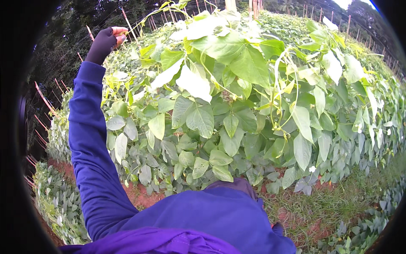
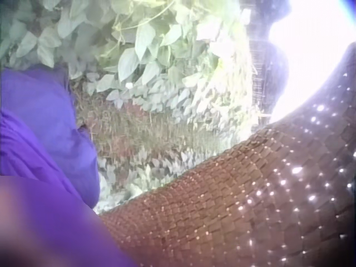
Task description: Training climbing bean or pea vines onto wooden support poles in an outdoor field.
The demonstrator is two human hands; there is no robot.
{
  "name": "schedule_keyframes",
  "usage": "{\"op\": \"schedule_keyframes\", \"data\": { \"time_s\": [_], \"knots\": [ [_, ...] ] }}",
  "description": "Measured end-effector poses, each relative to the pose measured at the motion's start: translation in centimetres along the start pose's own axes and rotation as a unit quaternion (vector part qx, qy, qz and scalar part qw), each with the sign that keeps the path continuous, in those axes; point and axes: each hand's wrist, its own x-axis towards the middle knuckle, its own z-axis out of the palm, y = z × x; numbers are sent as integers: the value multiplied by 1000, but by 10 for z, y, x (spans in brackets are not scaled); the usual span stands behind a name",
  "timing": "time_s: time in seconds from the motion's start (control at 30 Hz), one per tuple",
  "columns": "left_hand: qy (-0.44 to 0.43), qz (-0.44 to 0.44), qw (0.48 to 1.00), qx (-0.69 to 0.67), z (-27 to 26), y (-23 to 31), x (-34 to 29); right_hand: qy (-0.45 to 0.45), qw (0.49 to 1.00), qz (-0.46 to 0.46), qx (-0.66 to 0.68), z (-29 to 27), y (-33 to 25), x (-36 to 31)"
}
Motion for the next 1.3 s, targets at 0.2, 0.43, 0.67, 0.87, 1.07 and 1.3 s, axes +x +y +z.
{"op": "schedule_keyframes", "data": {
  "time_s": [0.2,0.43,0.67,0.87,1.07,1.3],
  "knots": [
    [163,95,870,455,15,43,7,-39,992,17,-117,34,20,-22],
    [155,130,959,199,5,-9,38,-86,968,52,-231,53,70,-8],
    [182,186,950,173,18,-21,49,-173,433,-281,-839,5,135,86],
    [186,214,944,166,8,-24,44,-169,420,-310,-836,8,122,67],
    [189,287,918,197,5,-14,57,-168,416,-331,-830,13,114,49],
    [209,278,871,346,2,-31,67,-156,430,-361,-812,7,117,47]
  ]
}}
